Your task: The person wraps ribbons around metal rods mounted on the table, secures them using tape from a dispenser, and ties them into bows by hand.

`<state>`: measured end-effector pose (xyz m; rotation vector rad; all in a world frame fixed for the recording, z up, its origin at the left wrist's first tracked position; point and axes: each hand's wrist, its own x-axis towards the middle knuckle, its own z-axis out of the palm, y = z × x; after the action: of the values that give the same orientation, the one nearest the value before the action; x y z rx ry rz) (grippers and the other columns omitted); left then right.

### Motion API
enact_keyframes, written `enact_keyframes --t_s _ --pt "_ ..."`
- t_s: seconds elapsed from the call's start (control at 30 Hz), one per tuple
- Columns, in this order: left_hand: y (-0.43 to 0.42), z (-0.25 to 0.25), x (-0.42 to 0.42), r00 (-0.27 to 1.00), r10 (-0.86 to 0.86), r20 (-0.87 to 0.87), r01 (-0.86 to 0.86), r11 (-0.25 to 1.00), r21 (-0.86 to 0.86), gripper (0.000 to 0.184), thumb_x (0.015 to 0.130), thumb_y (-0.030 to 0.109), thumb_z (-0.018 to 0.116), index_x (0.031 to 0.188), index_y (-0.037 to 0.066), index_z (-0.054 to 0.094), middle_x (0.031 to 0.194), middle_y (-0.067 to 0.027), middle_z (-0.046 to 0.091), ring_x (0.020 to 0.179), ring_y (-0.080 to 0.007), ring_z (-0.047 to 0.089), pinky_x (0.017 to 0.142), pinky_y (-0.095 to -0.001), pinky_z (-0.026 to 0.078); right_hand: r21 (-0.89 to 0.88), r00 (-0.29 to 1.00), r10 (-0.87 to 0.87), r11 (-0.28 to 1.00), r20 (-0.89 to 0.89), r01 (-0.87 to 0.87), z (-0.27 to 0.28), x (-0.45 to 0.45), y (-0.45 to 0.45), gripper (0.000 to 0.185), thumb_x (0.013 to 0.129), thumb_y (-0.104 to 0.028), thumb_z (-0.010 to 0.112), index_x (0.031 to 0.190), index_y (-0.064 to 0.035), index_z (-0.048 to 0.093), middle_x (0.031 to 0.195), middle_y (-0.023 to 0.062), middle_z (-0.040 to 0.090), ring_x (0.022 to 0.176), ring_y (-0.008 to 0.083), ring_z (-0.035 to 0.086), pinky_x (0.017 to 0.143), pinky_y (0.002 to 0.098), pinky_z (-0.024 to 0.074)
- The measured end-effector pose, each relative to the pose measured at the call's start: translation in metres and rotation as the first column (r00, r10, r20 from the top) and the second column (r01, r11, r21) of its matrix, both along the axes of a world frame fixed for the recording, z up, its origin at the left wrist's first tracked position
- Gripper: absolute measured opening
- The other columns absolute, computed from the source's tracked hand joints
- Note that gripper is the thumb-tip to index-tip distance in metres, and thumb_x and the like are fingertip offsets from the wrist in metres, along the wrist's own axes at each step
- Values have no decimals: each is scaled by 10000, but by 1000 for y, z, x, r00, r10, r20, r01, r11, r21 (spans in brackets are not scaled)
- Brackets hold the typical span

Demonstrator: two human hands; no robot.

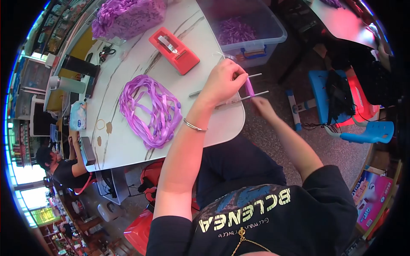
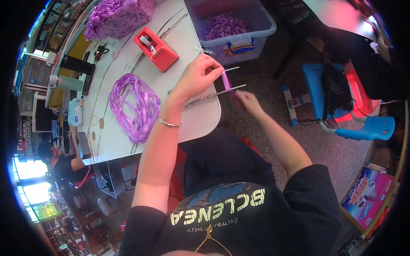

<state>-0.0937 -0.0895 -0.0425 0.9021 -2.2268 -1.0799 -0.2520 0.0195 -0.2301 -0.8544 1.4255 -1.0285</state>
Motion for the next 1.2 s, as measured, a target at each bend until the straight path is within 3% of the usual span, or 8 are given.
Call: enact_keyframes --t_s 0.17,0.33,0.4,0.53,0.63,0.8,1.0,1.2 --pt "-4 -2 3 996 -65 55 70 993 -90 244 667 257 712 727 27 655 792 -106 541 750 -227 552 696 -328 460 97 996 -13 995 90 4 84 29 109 219 914 -223 489 1027 -62 585 598 -12 532 479 45 464 435 198 353" --pt "-3 -5 2 997 -58 43 63 992 -110 254 641 266 733 713 36 651 789 -105 536 765 -234 551 708 -336 459 -88 989 147 985 -23 -148 156 37 145 239 837 -90 552 1071 -44 551 575 -1 547 488 48 492 449 196 367" --pt "-2 -5 1 996 -45 75 54 991 -124 252 629 264 740 708 41 651 789 -108 537 773 -243 554 709 -341 460 -137 989 147 979 -24 -149 180 36 140 279 795 -93 600 1065 -37 560 562 3 550 484 46 493 452 197 361" --pt "0 -8 1 997 -26 69 36 989 -144 247 624 262 743 703 46 651 791 -111 540 776 -252 557 709 -351 462 -583 928 164 738 -334 -340 218 22 85 314 743 -89 628 1045 -14 592 553 -2 525 490 45 478 466 202 350" --pt "-1 -7 1 998 -36 57 44 989 -143 241 623 252 736 692 39 646 790 -117 542 768 -259 560 703 -361 464 -601 969 87 771 -230 -211 244 15 23 198 842 -88 526 998 -4 613 623 -18 513 521 37 455 464 194 358" --pt "1 -4 2 997 -18 76 31 984 -173 274 693 161 696 874 -3 573 811 -84 525 710 -187 525 661 -296 453 -428 995 50 900 -83 -81 222 -6 -74 309 924 -270 482 966 -10 644 572 -69 405 539 16 354 508 181 297" --pt "-4 -4 7 999 -25 -34 26 999 30 240 741 136 637 888 -7 514 821 -84 503 700 -157 513 645 -276 438 -263 995 91 962 47 -75 168 -15 -101 305 913 -306 492 944 -43 642 603 -92 378 529 11 305 467 184 219" --pt "-4 -7 5 997 -52 -56 48 997 -68 246 747 209 667 845 12 557 800 -66 489 678 -143 492 618 -269 428 -212 993 88 975 84 -69 112 -14 -94 290 885 -349 525 785 -93 616 610 -72 455 526 23 359 474 190 256"
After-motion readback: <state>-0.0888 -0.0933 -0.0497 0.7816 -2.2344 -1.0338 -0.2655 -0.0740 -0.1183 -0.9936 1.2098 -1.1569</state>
